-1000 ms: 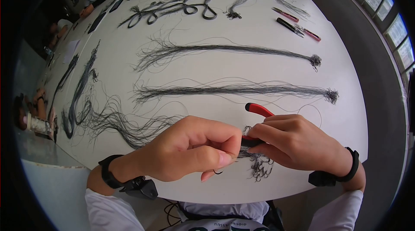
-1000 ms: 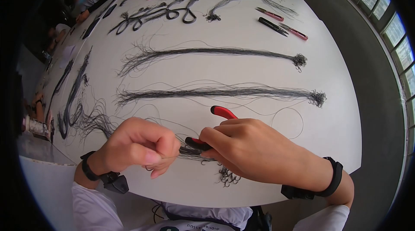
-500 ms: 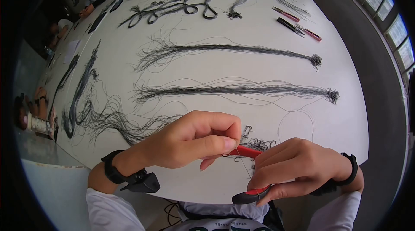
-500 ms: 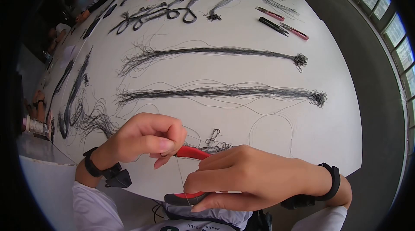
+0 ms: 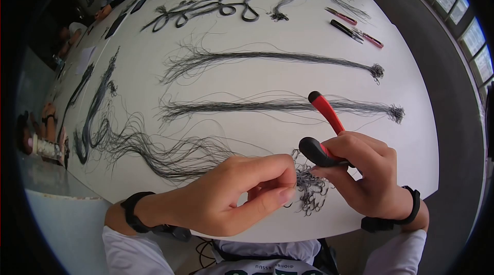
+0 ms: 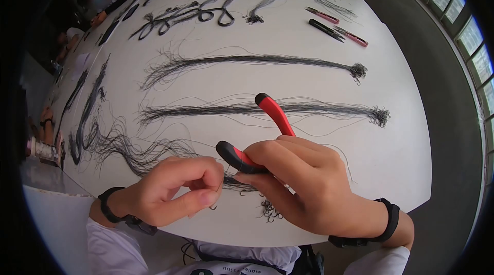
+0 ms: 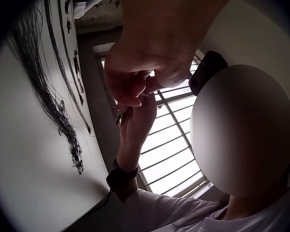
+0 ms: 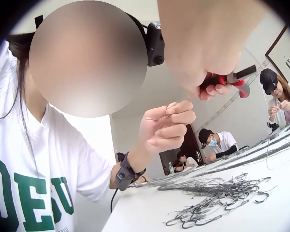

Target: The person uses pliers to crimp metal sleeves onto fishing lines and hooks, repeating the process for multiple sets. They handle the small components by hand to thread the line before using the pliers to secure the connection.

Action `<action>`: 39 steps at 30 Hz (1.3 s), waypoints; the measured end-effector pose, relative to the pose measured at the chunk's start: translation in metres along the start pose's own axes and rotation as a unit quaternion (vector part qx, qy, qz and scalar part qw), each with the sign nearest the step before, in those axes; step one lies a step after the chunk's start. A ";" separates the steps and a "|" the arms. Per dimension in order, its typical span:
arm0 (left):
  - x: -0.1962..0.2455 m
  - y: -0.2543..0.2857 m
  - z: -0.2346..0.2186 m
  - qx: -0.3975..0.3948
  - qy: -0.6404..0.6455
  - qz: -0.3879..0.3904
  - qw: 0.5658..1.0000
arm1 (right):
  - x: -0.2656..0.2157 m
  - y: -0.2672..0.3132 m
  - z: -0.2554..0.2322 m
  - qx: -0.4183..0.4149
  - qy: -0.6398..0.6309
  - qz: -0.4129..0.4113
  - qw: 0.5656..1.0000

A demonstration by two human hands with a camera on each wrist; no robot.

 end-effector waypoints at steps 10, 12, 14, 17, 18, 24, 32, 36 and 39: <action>-0.022 -0.002 0.010 -0.007 0.194 -0.072 0.978 | -0.002 -0.002 0.004 0.043 0.146 -0.105 0.983; -0.022 -0.002 0.011 -0.002 0.206 -0.077 0.975 | -0.003 -0.001 0.004 0.049 0.160 -0.125 0.978; -0.023 -0.002 0.011 0.002 0.219 -0.081 0.972 | -0.003 0.001 0.005 0.054 0.167 -0.140 0.975; -0.024 -0.001 0.013 -0.019 0.220 -0.077 0.972 | -0.004 0.003 0.008 0.065 0.179 -0.170 0.967; -0.025 0.000 0.014 -0.024 0.228 -0.081 0.970 | -0.005 0.004 0.008 0.071 0.185 -0.182 0.963; -0.025 0.003 0.018 -0.043 0.242 -0.088 0.965 | -0.006 0.007 0.010 0.066 0.178 -0.189 0.963; -0.026 0.001 0.016 -0.037 0.158 -0.048 0.986 | 0.001 0.010 0.015 0.044 0.155 -0.174 0.972; -0.026 0.001 0.013 -0.052 0.122 -0.050 0.990 | 0.003 0.009 0.016 0.031 0.158 -0.174 0.972; -0.027 0.001 0.014 -0.056 0.124 -0.041 0.990 | 0.005 0.009 0.016 0.039 0.152 -0.171 0.973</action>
Point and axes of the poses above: each hand's wrist, its own y-axis away from the middle knuckle, its own z-axis out of the palm, x = y × z, the point moved 7 cm from there along -y, towards the middle knuckle, and after that the axes turned 3 degrees about -y, right-handed, at the moved point
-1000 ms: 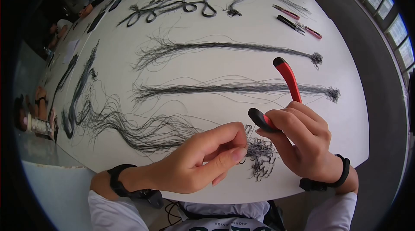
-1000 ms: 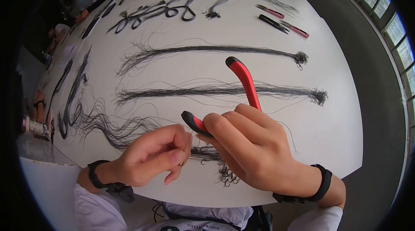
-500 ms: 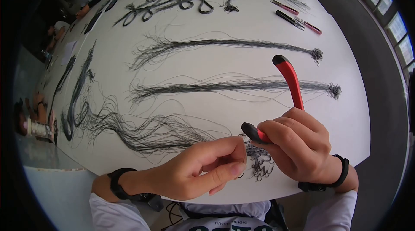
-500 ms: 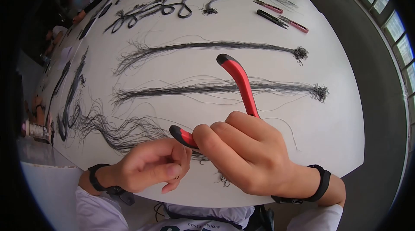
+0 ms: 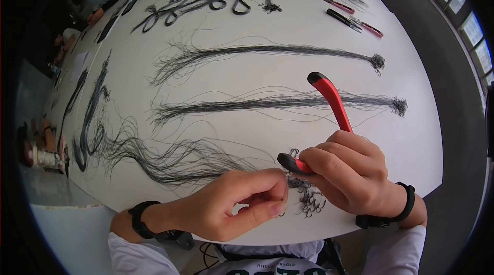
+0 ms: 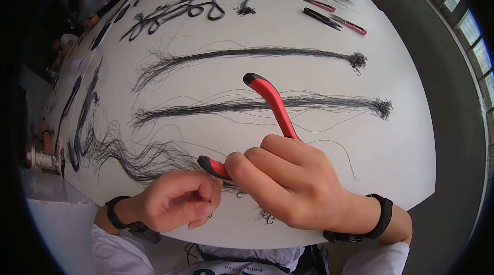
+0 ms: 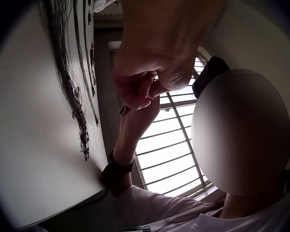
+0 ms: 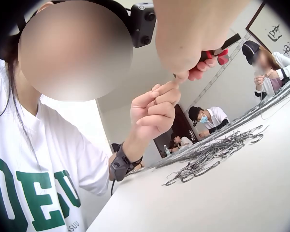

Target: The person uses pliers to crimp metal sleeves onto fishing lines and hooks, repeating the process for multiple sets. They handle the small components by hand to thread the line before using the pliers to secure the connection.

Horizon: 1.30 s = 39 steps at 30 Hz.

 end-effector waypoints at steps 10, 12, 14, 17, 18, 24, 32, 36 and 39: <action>-0.010 -0.005 0.004 0.013 0.119 -0.022 0.993 | 0.006 0.003 0.003 0.024 0.032 -0.005 0.999; -0.009 -0.004 0.005 0.012 0.118 -0.021 0.993 | 0.005 0.003 0.002 0.028 0.039 -0.006 0.999; -0.009 -0.004 0.006 0.010 0.116 -0.019 0.993 | 0.007 0.003 0.004 0.035 0.037 -0.008 0.999; -0.010 -0.003 0.006 0.025 0.147 -0.009 0.989 | 0.007 0.004 0.005 0.035 0.035 -0.009 0.999; -0.011 -0.003 0.005 0.025 0.141 -0.007 0.990 | 0.007 0.004 0.005 0.027 0.035 -0.008 0.999; -0.016 -0.006 0.001 0.040 0.072 0.010 0.997 | 0.009 0.002 0.002 0.043 0.016 -0.006 0.999; -0.013 -0.002 -0.008 0.124 -0.014 0.032 0.992 | 0.007 0.003 -0.001 0.045 0.014 -0.006 0.999; -0.010 -0.002 -0.011 0.136 -0.037 0.055 0.989 | 0.004 0.000 -0.004 0.004 0.017 0.014 1.000; -0.006 -0.001 -0.015 0.137 -0.065 0.054 0.987 | 0.004 0.003 -0.003 0.043 0.015 -0.007 0.999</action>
Point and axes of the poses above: each hand's wrist, its own y-axis away from the middle knuckle, its own z-axis out of the palm, x = y × z, the point moved 7 cm from there along -y, towards the middle knuckle, and after that the axes turned 3 degrees about -y, right-handed, at the moved point
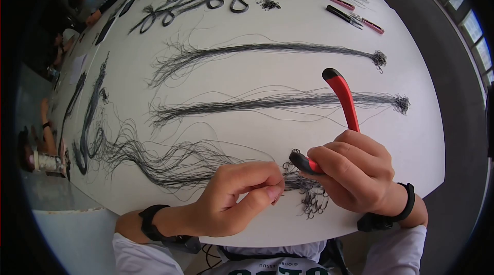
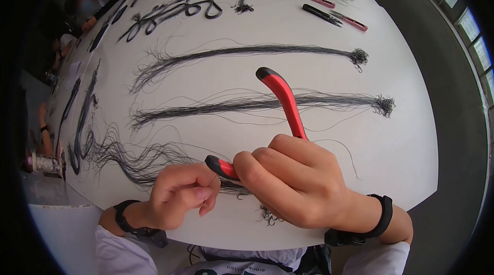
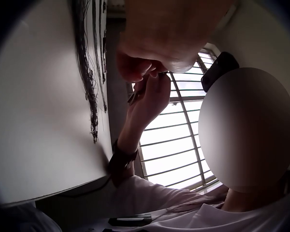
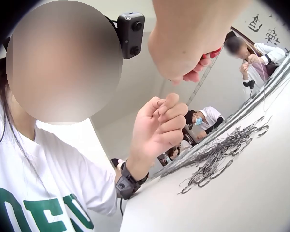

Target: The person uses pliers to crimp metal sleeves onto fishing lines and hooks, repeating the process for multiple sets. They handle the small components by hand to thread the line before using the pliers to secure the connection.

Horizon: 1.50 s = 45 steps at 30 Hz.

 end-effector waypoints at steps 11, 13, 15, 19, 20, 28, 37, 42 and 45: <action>-0.008 0.005 0.007 -0.015 0.134 -0.044 0.990 | -0.001 -0.001 -0.004 0.012 0.027 -0.007 1.000; -0.008 0.006 0.010 -0.029 0.142 -0.036 0.989 | -0.001 0.000 -0.003 0.008 0.027 -0.007 1.000; -0.005 0.004 0.011 -0.052 0.129 -0.031 0.990 | 0.000 0.001 -0.002 0.002 0.027 -0.004 1.000; -0.007 0.006 0.020 -0.100 0.182 -0.076 0.975 | 0.001 0.004 0.001 0.002 0.025 -0.008 1.000; -0.008 0.006 0.020 -0.101 0.183 -0.078 0.975 | 0.002 0.005 0.002 -0.005 0.021 -0.002 1.000; -0.014 0.005 0.024 -0.078 0.246 -0.090 0.962 | 0.009 0.009 0.008 -0.016 0.016 0.019 1.000; -0.009 -0.001 0.000 0.023 0.095 0.002 0.995 | 0.014 0.004 0.003 -0.019 -0.026 0.064 0.997; 0.000 0.000 -0.014 0.100 0.048 0.042 0.993 | 0.013 0.003 0.000 -0.046 -0.029 0.083 0.995; 0.000 0.002 -0.020 0.131 0.092 0.051 0.986 | 0.015 0.004 0.000 -0.048 -0.058 0.121 0.990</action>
Point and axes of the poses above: each hand's wrist, its own y-axis away from the middle knuckle, its own z-axis out of the palm, x = y × z, the point moved 7 cm from there along -y, towards the middle knuckle, and after that the axes turned 3 degrees about -y, right-handed, at the moved point
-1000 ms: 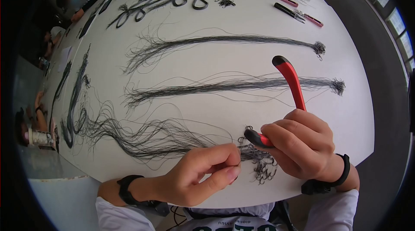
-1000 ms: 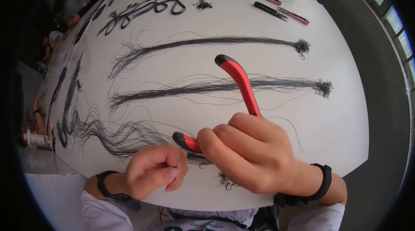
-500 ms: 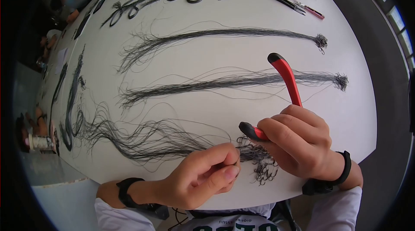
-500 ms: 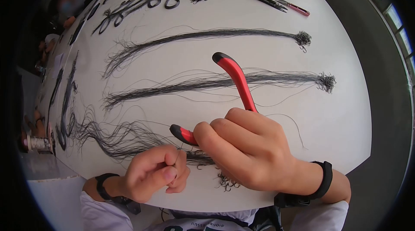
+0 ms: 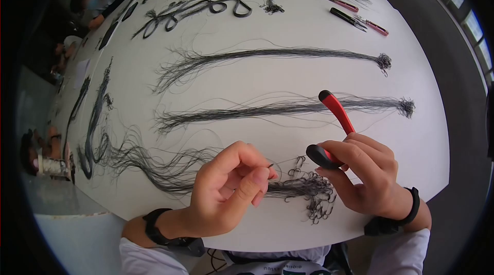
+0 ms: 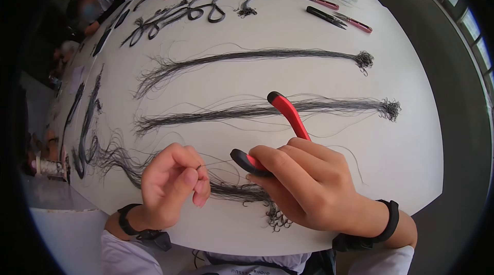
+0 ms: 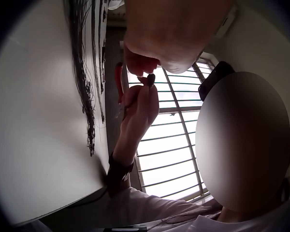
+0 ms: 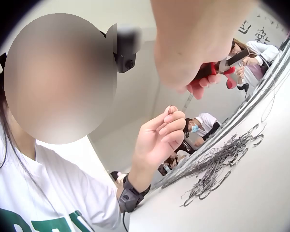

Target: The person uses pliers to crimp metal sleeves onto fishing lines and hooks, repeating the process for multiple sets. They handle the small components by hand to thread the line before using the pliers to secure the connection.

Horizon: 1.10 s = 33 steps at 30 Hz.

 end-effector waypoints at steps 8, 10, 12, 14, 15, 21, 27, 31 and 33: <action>0.003 -0.006 -0.008 0.019 -0.037 0.016 0.999 | 0.003 -0.001 0.005 -0.075 -0.103 0.052 0.990; 0.004 -0.005 -0.008 0.015 -0.024 0.008 1.000 | 0.003 0.000 0.007 -0.097 -0.103 0.046 0.989; 0.006 -0.005 -0.007 0.011 -0.012 -0.001 1.000 | 0.010 0.003 0.010 -0.121 -0.064 0.070 0.988; 0.002 -0.004 -0.003 -0.005 0.069 -0.042 0.997 | 0.012 0.002 0.010 -0.115 -0.051 0.073 0.989; 0.003 -0.004 -0.004 -0.005 0.069 -0.042 0.997 | 0.014 0.001 0.009 -0.110 -0.036 0.076 0.990; -0.001 -0.003 0.003 -0.058 0.168 -0.096 0.979 | 0.028 0.005 0.010 -0.102 -0.026 0.158 0.982; -0.001 -0.001 0.007 -0.077 0.214 -0.124 0.966 | 0.031 0.007 0.014 -0.119 0.017 0.170 0.978; 0.003 0.000 0.009 -0.075 0.206 -0.133 0.967 | 0.037 0.009 0.017 -0.126 0.060 0.161 0.977; 0.002 0.003 0.008 -0.068 0.197 -0.133 0.969 | 0.037 0.009 0.021 -0.138 0.072 0.145 0.977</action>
Point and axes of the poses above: each hand's wrist, its own y-axis away from the middle knuckle, its own z-axis out of the palm, x = y × z, the point moved 7 cm from there along -y, towards the middle knuckle, and after that the axes turned 3 degrees about -y, right-handed, at the moved point
